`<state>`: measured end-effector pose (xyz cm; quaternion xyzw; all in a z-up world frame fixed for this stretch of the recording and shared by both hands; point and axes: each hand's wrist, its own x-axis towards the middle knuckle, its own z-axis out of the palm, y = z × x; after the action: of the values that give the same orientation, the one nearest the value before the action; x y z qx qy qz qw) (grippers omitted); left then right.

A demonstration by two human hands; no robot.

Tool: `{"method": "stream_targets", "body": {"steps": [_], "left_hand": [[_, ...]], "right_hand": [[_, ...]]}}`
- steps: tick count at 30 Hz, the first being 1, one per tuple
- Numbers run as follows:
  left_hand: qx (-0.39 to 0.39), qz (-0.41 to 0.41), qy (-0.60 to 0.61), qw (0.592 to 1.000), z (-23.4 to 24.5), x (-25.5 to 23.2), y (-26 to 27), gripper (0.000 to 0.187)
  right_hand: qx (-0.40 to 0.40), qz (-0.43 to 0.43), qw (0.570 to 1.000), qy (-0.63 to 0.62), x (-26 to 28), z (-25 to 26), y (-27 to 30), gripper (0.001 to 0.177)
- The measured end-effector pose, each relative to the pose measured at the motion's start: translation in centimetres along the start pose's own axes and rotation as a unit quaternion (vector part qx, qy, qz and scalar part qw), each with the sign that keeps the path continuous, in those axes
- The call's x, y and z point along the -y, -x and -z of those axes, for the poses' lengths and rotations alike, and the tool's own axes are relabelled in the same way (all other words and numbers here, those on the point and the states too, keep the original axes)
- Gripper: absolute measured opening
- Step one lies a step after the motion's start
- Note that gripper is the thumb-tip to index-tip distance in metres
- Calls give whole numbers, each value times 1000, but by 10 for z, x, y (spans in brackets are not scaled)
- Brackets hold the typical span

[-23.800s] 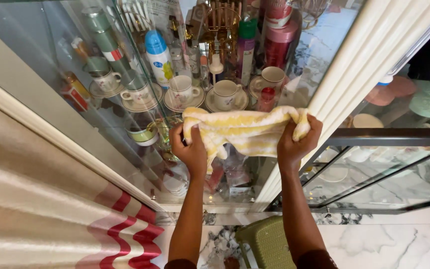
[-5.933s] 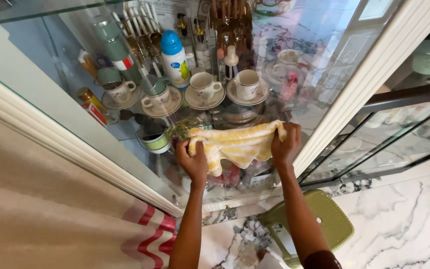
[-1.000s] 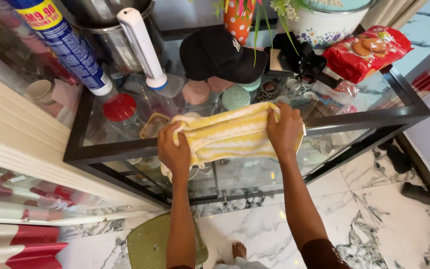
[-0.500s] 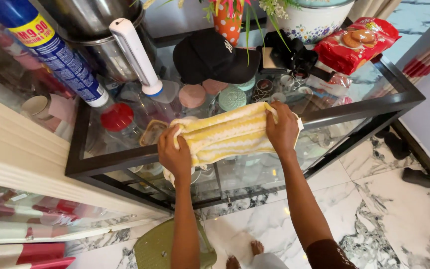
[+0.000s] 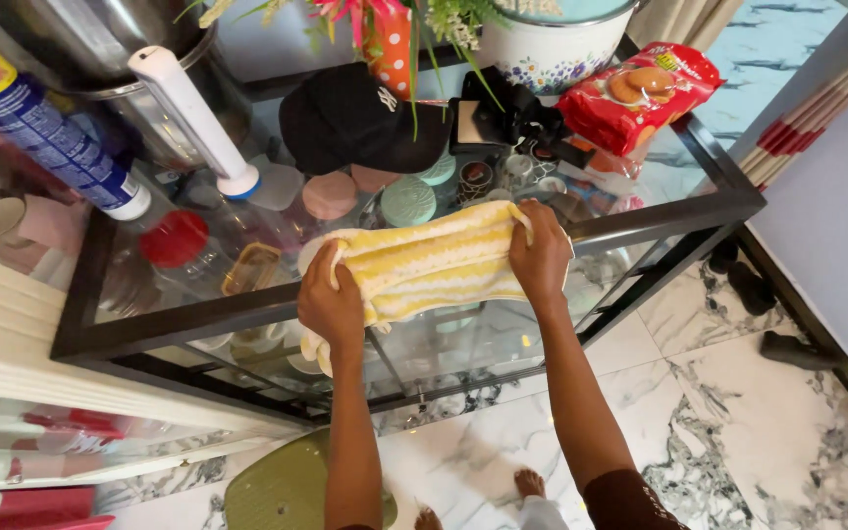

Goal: Wiping the glass surfaces and frame of a display cabinet using a cloth.

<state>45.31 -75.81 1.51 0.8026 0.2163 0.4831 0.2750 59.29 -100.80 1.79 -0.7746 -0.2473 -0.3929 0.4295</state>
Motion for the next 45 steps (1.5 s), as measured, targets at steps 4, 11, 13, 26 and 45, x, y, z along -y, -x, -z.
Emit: {"method": "stream_targets", "body": {"steps": [4, 11, 13, 26, 45], "left_hand": [[-47, -32, -56, 997, -46, -30, 25, 30], [-78, -63, -28, 995, -114, -98, 67, 30], [-77, -61, -20, 995, -132, -118, 79, 30], [2, -34, -1, 999, -185, -184, 95, 33], [104, 66, -104, 987, -195, -219, 59, 33]], "right_hand": [[-9, 19, 1000, -3, -48, 33, -12, 25], [-5, -7, 1000, 7, -139, 89, -31, 23], [2, -9, 1000, 9, -161, 107, -35, 23], [25, -52, 998, 15, -224, 160, -70, 22], [101, -16, 995, 11, -270, 106, -124, 18]]}}
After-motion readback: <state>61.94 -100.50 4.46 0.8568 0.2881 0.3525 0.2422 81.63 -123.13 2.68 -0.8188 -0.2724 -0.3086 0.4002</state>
